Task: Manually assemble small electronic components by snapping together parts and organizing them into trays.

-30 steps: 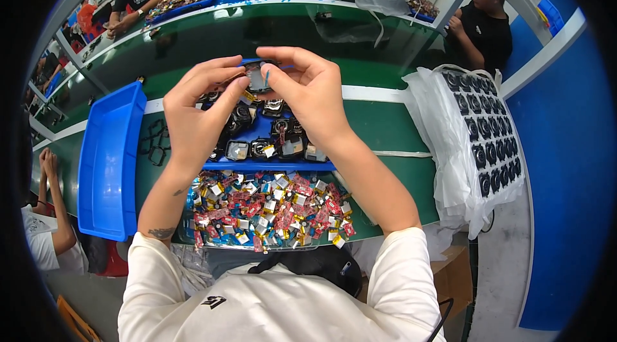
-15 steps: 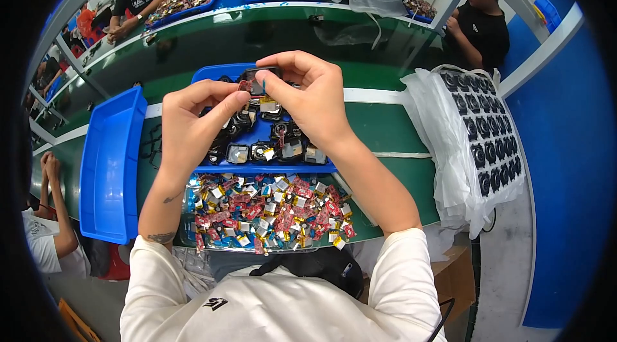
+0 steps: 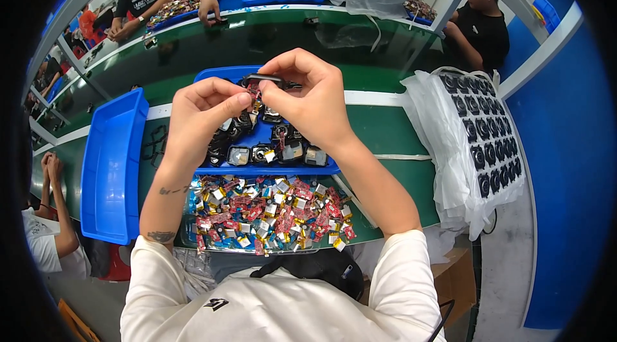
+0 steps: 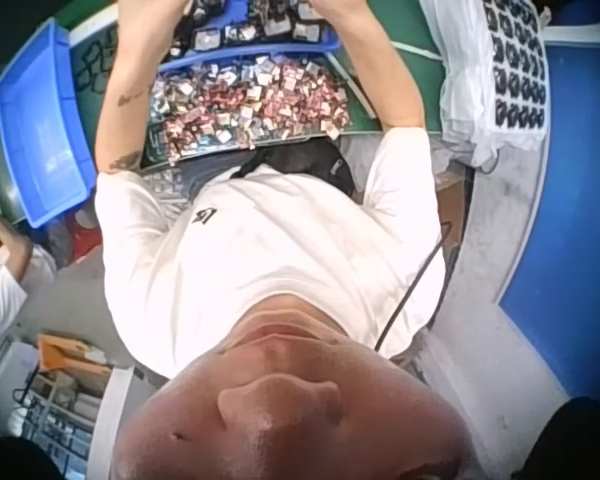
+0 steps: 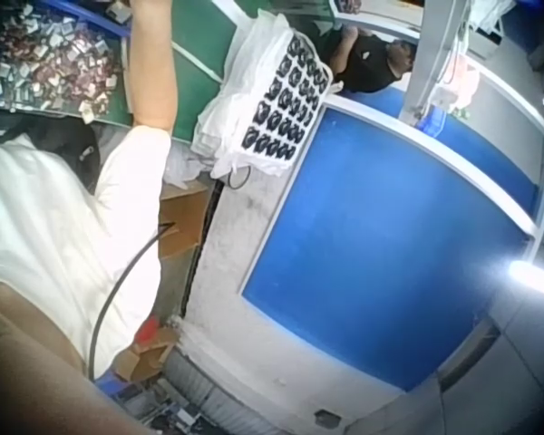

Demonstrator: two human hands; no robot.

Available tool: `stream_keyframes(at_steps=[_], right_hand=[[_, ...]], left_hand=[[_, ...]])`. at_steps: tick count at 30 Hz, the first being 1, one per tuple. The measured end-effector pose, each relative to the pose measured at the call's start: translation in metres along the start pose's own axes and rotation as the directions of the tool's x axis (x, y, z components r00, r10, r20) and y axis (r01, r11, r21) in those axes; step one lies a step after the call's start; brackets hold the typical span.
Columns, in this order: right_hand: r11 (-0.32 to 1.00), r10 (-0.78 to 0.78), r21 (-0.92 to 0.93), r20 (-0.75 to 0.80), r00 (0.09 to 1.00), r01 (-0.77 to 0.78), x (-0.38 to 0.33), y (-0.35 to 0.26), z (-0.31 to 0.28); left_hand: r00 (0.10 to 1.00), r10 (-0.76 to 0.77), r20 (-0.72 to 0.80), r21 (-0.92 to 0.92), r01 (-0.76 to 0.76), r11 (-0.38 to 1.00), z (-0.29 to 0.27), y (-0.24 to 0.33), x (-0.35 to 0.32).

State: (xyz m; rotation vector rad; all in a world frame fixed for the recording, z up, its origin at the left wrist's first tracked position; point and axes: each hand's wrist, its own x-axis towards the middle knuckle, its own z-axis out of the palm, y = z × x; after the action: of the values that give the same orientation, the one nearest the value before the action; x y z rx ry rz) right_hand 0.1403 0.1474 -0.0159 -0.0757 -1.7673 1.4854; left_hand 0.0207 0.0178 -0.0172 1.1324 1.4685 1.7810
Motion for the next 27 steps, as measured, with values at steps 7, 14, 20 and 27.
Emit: stream_keyframes(at_steps=[7,14,20,27], right_hand=[[1.0,0.028,0.005,0.002,1.0,-0.028,0.001,0.0,-0.008],[1.0,-0.023,-0.02,-0.015,1.0,0.023,-0.002,-0.002,0.0],[0.999,-0.023,0.032,0.005,1.0,0.023,-0.002,-0.001,0.0],[0.997,0.039,0.07,0.0,0.999,-0.039,0.001,-0.001,0.001]], left_hand=[[0.999,0.028,-0.021,0.047,-0.027,0.998,0.003,0.0,-0.001],[1.0,-0.012,-0.019,-0.032,0.011,0.999,0.003,0.0,-0.001],[0.995,0.019,-0.095,-0.023,-0.021,1.0,0.004,-0.008,0.0],[0.993,0.102,-0.054,-0.018,-0.103,0.995,0.002,-0.015,0.006]])
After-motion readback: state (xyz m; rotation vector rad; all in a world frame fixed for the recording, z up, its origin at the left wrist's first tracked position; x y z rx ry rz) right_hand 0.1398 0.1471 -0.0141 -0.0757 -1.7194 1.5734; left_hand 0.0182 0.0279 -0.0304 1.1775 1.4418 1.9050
